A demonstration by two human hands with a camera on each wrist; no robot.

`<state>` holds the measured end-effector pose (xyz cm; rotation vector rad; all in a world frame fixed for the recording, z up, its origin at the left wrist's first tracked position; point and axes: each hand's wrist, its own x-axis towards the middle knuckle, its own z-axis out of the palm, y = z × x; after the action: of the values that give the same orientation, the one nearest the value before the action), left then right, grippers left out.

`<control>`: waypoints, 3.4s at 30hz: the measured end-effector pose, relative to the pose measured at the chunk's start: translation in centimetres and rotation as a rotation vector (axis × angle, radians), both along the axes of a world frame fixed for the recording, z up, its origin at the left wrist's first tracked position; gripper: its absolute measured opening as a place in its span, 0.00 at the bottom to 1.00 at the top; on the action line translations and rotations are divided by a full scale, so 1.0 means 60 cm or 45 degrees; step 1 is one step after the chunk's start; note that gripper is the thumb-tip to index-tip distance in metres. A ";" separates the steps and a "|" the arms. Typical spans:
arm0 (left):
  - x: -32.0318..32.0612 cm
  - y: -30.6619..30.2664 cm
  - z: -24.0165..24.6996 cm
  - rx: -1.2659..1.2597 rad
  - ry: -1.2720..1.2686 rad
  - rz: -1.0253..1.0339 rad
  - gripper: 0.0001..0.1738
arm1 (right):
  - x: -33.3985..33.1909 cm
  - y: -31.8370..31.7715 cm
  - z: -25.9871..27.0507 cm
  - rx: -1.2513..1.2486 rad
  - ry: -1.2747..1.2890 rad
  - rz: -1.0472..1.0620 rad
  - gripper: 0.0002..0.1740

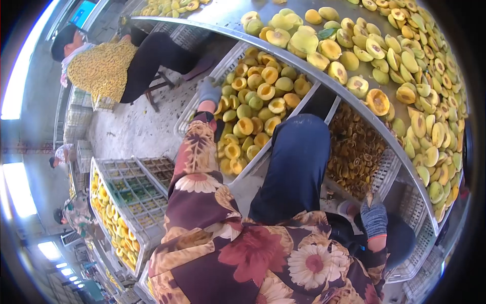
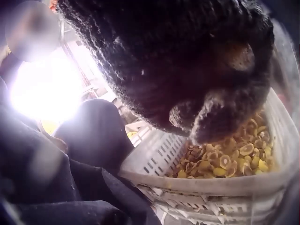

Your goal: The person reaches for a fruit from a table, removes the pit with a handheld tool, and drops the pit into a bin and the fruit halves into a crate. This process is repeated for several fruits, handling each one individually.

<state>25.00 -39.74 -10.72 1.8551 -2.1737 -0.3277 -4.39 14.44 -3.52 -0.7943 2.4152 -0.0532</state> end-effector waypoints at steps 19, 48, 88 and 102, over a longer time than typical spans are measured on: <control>-0.320 0.170 0.263 -0.604 0.347 -0.885 0.17 | 0.015 0.017 0.006 0.039 0.011 0.083 0.24; -0.442 0.519 0.286 2.057 1.725 -0.921 0.31 | -0.025 -0.044 0.163 -1.247 0.257 -0.053 0.22; -0.455 0.609 0.239 0.439 1.180 -1.159 0.14 | -0.037 0.028 0.082 -0.999 -0.306 -0.156 0.19; -0.146 0.064 0.102 -0.110 -0.022 -0.295 0.29 | -0.020 0.052 0.025 -0.214 0.019 -0.022 0.22</control>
<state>16.25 -35.92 -4.62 1.5698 -2.3794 -0.2589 -5.62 17.53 -2.00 -0.8511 2.4554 -0.2604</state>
